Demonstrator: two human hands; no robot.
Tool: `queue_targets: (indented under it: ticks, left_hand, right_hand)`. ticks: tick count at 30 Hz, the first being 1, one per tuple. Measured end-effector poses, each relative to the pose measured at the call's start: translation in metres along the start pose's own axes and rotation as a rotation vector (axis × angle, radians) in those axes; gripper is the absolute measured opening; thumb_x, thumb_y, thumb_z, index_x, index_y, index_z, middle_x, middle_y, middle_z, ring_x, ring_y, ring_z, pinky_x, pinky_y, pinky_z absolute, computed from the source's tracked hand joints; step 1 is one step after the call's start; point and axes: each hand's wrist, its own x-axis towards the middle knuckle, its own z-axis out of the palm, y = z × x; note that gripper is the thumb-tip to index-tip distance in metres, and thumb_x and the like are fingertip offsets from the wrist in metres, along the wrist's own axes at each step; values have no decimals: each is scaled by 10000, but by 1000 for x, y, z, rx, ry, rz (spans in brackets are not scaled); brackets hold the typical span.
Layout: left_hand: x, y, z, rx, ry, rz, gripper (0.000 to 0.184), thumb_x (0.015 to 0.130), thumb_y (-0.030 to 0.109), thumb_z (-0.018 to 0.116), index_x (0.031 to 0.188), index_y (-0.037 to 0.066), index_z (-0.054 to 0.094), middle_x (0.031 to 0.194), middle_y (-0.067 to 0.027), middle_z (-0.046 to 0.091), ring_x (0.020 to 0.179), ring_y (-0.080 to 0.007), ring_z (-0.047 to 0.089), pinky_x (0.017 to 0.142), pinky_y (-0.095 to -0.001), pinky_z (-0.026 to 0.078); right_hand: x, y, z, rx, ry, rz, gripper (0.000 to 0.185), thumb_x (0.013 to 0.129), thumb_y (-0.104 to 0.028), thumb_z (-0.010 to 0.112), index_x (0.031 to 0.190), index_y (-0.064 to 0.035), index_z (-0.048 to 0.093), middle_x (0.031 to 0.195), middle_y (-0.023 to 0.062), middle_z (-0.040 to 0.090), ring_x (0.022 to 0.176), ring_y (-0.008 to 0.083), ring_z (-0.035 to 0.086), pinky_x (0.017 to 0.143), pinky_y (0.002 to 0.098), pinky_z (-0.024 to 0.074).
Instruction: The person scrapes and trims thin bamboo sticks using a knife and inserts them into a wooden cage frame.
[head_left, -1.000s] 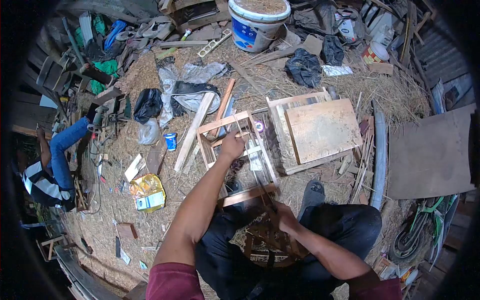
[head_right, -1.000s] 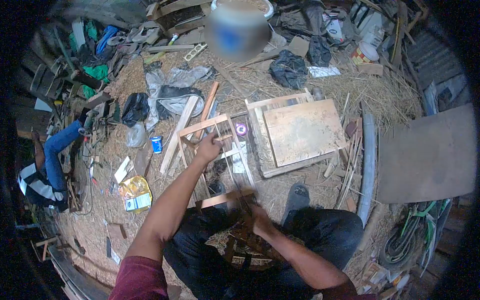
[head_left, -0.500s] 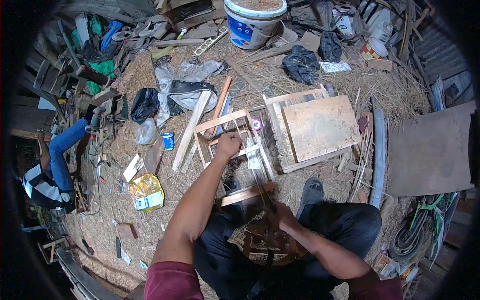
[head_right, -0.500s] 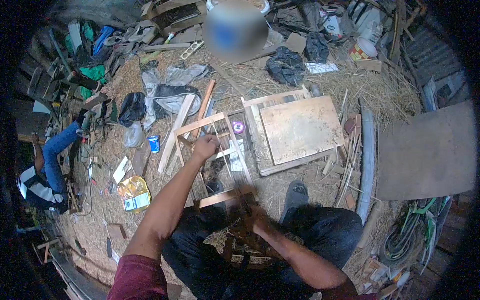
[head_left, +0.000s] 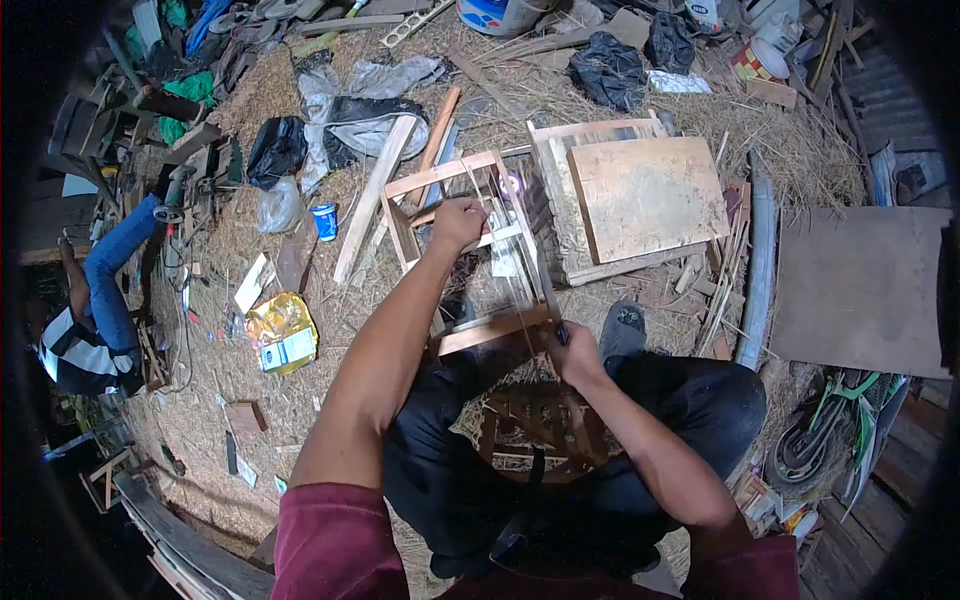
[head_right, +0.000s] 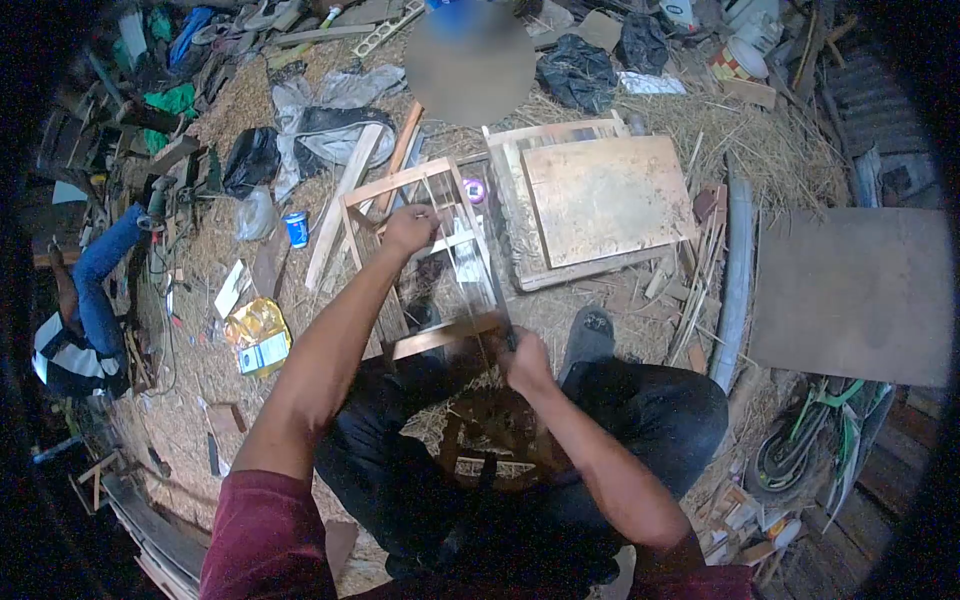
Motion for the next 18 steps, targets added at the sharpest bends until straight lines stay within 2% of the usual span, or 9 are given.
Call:
queue_targets:
  ticks: [1, 4, 5, 9, 14, 16, 18]
  left_hand:
    - [-3, 5, -1, 31, 23, 34, 216, 883, 152, 654, 736, -4, 679, 658, -80, 679, 586, -138, 652, 577, -295, 518]
    - [-8, 15, -3, -24, 16, 6, 212, 882, 144, 657, 735, -7, 680, 660, -86, 680, 584, -135, 649, 573, -290, 521]
    - [-9, 18, -4, 24, 10, 12, 183, 864, 119, 657, 737, -11, 681, 664, -97, 681, 592, -142, 664, 575, -290, 532]
    - [6, 1, 2, -106, -22, -44, 122, 823, 77, 642, 750, -10, 687, 682, -101, 695, 612, -166, 694, 591, -290, 550]
    - [14, -8, 2, -51, -45, -33, 135, 824, 105, 651, 759, -7, 687, 680, -102, 696, 606, -166, 692, 590, -294, 547]
    - [7, 0, -3, 64, -20, 15, 118, 816, 110, 653, 793, -2, 685, 675, -106, 693, 602, -171, 691, 577, -294, 541]
    - [3, 7, -4, -42, -31, -31, 140, 805, 135, 673, 852, 5, 693, 706, -121, 693, 636, -162, 667, 594, -312, 519]
  right_hand:
    - [2, 0, -2, -83, 1, -13, 251, 878, -208, 687, 962, 29, 682, 734, 82, 669, 685, 129, 572, 649, 333, 465]
    - [1, -17, -2, -70, -27, -57, 259, 880, -209, 685, 954, 40, 683, 754, 87, 682, 709, 126, 596, 662, 327, 475]
    - [12, 14, 14, -19, 18, -87, 286, 874, -236, 697, 928, 44, 683, 764, 102, 692, 716, 133, 618, 668, 327, 483]
    - [23, 9, 18, -85, -51, 60, 301, 859, -268, 712, 899, 29, 686, 763, 103, 698, 699, 145, 623, 656, 337, 490]
    - [22, -17, 21, -126, 2, 110, 290, 829, -268, 727, 871, 17, 685, 759, 112, 696, 682, 159, 629, 643, 339, 493]
    - [30, -3, 28, -139, 37, 47, 288, 820, -266, 732, 872, 13, 686, 756, 121, 690, 681, 171, 631, 647, 343, 493]
    - [33, 13, 31, -166, 65, 3, 287, 813, -270, 737, 879, 5, 688, 754, 135, 683, 683, 194, 636, 654, 353, 495]
